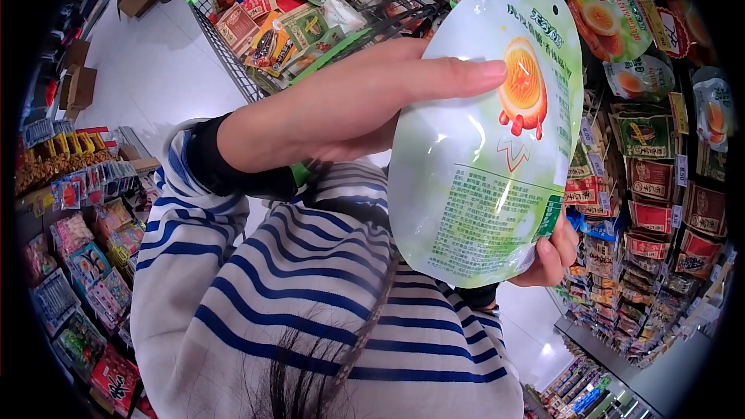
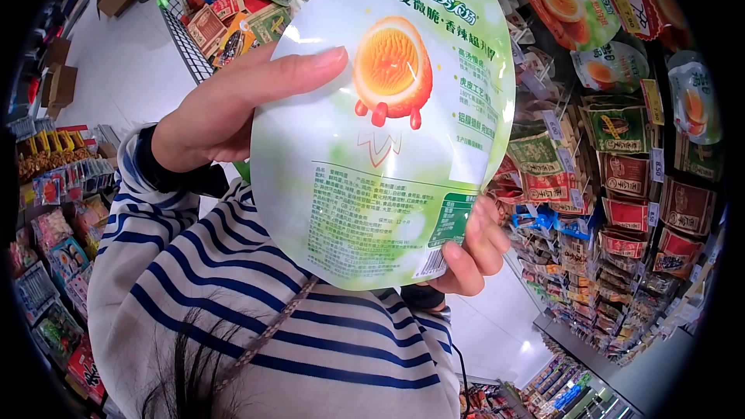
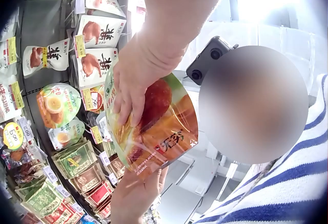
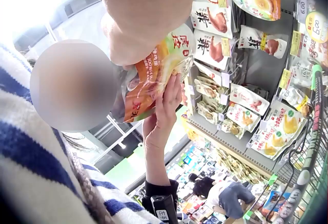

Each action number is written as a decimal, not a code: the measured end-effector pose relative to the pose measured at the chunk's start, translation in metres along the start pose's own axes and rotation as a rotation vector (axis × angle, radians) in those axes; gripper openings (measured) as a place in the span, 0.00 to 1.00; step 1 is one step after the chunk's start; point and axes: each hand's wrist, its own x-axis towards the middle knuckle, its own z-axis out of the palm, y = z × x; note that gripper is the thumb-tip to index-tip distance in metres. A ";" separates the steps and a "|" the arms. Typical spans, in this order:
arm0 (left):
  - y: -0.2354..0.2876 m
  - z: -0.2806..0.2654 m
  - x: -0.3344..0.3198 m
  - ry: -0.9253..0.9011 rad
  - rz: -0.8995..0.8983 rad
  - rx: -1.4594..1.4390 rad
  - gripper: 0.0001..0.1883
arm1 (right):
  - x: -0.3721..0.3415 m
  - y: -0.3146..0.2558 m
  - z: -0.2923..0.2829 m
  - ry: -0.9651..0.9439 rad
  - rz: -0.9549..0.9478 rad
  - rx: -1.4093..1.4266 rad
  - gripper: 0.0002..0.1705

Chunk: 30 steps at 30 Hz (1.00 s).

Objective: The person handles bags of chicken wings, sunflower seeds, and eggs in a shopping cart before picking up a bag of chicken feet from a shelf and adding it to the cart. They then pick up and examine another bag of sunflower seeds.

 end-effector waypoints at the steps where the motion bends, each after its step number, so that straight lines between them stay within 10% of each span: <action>1: 0.000 0.000 0.000 -0.001 -0.001 -0.005 0.27 | 0.000 0.000 0.000 -0.002 0.001 -0.002 0.14; 30: -0.001 -0.001 -0.001 -0.001 -0.017 -0.014 0.27 | -0.001 0.001 -0.004 -0.022 -0.015 0.006 0.15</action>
